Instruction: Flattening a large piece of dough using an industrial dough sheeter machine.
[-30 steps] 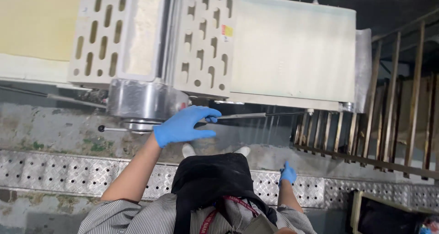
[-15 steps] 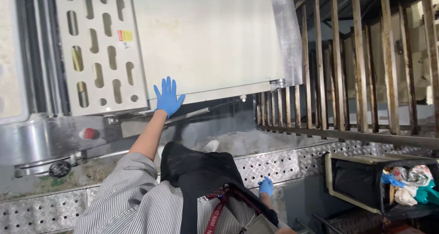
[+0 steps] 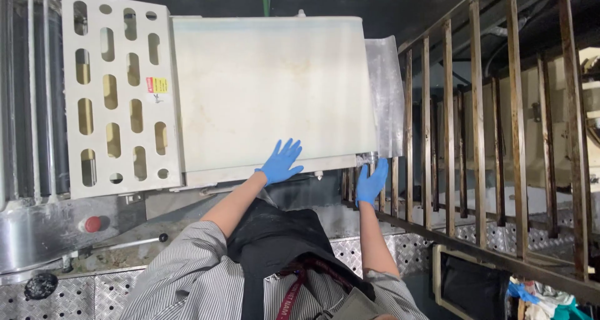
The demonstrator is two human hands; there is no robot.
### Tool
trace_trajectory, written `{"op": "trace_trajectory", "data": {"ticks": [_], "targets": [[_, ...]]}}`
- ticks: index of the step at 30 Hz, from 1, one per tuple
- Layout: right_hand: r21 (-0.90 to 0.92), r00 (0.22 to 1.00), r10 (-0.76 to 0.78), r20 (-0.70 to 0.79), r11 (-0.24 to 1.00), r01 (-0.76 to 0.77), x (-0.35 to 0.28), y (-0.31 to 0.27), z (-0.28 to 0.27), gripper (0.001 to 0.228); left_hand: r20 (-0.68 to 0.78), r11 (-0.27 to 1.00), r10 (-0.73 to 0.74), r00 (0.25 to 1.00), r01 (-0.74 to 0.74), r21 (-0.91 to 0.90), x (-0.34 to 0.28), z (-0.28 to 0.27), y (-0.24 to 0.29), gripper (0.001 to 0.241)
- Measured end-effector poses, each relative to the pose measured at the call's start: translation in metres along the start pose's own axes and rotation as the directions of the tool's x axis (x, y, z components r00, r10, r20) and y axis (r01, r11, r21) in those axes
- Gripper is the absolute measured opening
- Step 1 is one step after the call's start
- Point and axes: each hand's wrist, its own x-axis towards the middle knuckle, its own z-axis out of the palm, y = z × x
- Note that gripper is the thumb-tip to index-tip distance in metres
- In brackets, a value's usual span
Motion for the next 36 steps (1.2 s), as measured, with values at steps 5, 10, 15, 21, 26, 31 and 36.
{"op": "trace_trajectory", "data": {"ticks": [5,10,15,21,26,31,36], "targets": [[-0.028,0.935,-0.114,0.336,0.991,0.131,0.071,-0.024,0.078,0.073,-0.086,0.993,0.105,0.991,-0.109,-0.049,0.004,-0.029,-0.014,0.077],[-0.232,0.880,-0.177,0.441,0.925,0.302,0.103,-0.075,0.128,0.093,-0.344,0.884,-0.322,0.882,0.410,0.224,-0.024,-0.091,-0.043,0.088],[-0.064,0.763,-0.376,0.527,0.877,0.476,0.137,-0.109,0.161,0.090,-0.525,0.749,-0.518,0.675,0.655,0.104,-0.030,-0.076,-0.092,0.074],[0.237,0.669,-0.598,0.441,0.797,0.555,0.157,-0.147,0.198,0.058,-0.571,0.828,-0.525,0.632,0.533,-0.172,-0.020,-0.068,-0.059,0.063],[0.520,0.659,-0.489,0.571,0.837,0.170,0.152,-0.166,0.212,0.039,-0.634,0.604,-0.688,0.353,0.763,-0.231,-0.043,-0.045,-0.043,0.071],[0.379,0.535,-0.179,0.825,0.878,-0.291,0.155,-0.186,0.201,0.050,-0.653,0.501,-0.709,0.267,0.842,-0.199,-0.112,-0.023,-0.027,0.059],[0.050,0.602,-0.214,0.769,0.960,0.276,0.168,-0.178,0.183,0.053,-0.647,0.247,-0.731,-0.215,0.801,-0.545,-0.203,0.034,-0.039,0.052]]}}
